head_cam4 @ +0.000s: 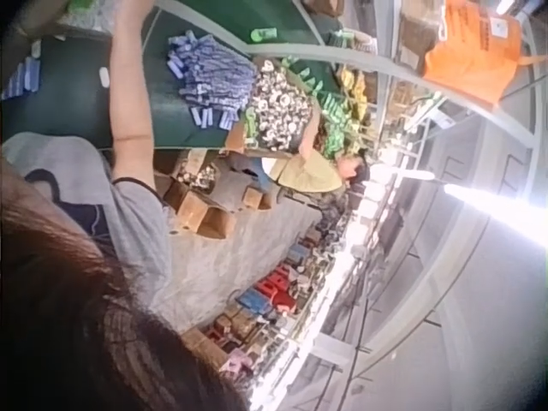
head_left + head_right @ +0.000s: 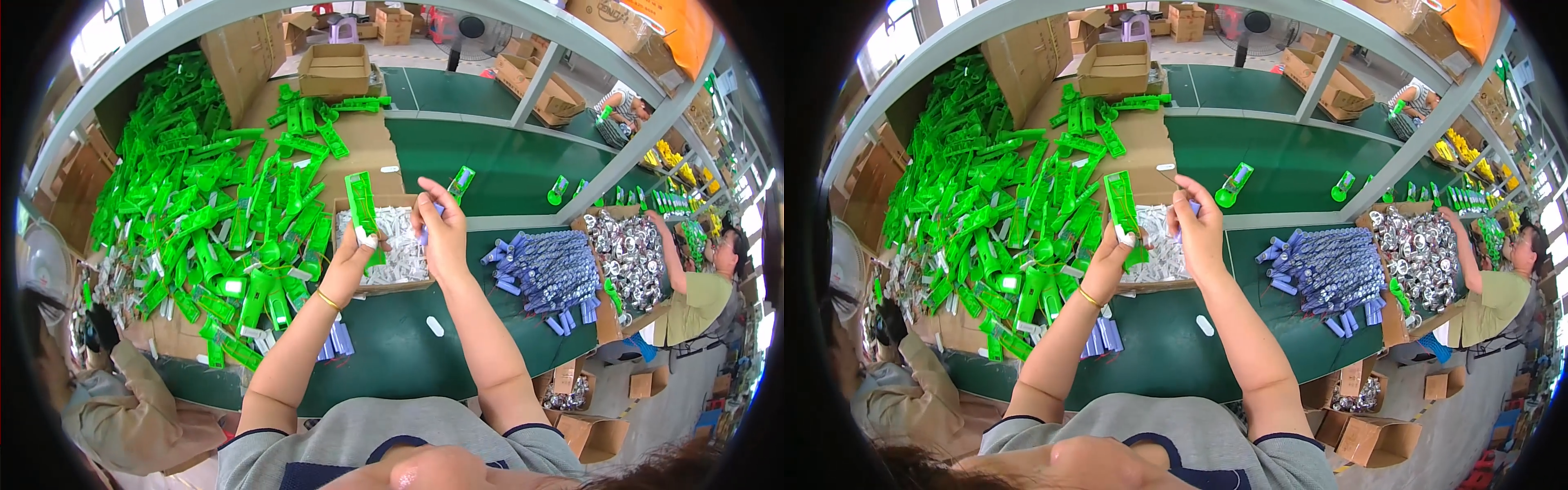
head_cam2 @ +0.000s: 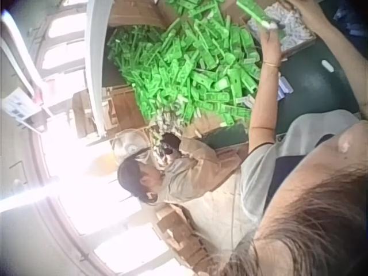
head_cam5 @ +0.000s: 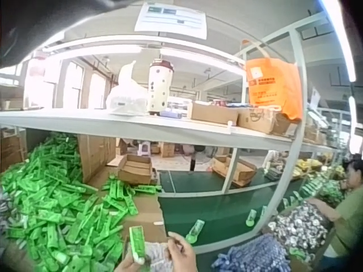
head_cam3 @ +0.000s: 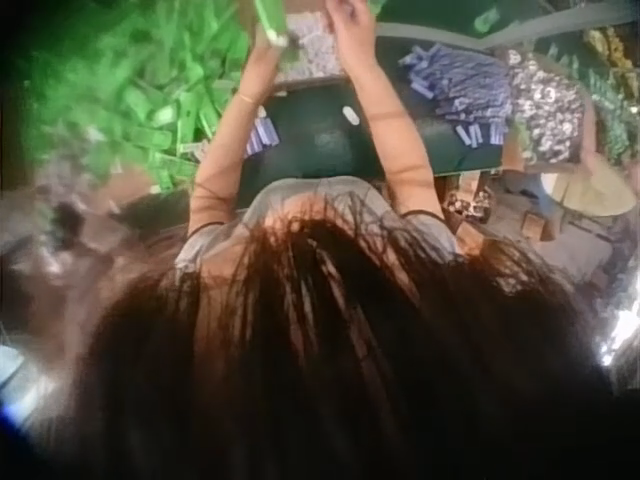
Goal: Assembling batteries and internal components into green flashlight housings on a production line.
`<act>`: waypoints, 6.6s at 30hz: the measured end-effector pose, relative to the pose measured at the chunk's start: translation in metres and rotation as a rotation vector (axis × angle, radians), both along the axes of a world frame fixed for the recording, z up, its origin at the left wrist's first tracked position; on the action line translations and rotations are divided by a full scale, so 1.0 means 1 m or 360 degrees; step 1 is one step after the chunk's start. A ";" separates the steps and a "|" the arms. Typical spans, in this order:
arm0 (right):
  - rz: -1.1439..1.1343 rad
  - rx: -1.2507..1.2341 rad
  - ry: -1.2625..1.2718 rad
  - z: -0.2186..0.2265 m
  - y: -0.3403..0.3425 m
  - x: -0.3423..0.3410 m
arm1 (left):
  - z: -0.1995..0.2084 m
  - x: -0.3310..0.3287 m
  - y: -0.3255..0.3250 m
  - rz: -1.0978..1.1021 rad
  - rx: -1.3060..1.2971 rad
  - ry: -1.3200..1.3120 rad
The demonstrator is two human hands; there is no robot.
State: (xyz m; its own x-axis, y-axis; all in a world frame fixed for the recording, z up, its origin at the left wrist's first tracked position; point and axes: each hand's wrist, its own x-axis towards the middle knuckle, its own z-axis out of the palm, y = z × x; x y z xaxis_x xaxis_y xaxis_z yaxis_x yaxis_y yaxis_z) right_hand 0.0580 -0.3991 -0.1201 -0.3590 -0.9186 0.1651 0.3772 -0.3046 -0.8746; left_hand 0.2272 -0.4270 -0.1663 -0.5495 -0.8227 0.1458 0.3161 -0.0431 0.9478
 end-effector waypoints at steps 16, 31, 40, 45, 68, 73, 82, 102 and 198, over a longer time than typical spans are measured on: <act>0.0383 0.0694 0.0389 -0.012 0.047 0.043 | -0.027 0.019 0.051 0.0356 -0.0612 -0.0713; -0.0317 0.0030 0.1588 -0.039 0.091 0.064 | -0.014 0.012 0.063 0.0325 0.0116 -0.0082; 0.0416 0.0320 0.0162 -0.020 0.096 0.022 | -0.003 0.032 0.064 0.0048 0.0272 -0.0245; 0.0340 0.0414 0.0273 -0.018 0.085 0.036 | -0.002 0.031 0.074 -0.0125 0.0147 -0.0387; 0.0172 0.0504 -0.0025 -0.051 0.087 0.068 | -0.037 0.050 0.096 -0.0019 0.0302 -0.0415; 0.0010 0.0452 0.0700 -0.065 0.100 0.075 | -0.018 0.075 0.078 0.0158 0.0497 -0.0368; 0.1349 -0.0263 0.1974 -0.083 0.176 0.083 | 0.000 0.134 0.072 0.0588 0.0585 -0.0235; 0.0152 0.0121 0.0829 -0.053 0.129 0.043 | 0.002 0.054 0.090 0.0013 0.0316 -0.0246; 0.1056 -0.0100 0.0619 -0.006 -0.041 0.065 | 0.064 0.087 -0.037 0.0349 -0.0196 -0.0176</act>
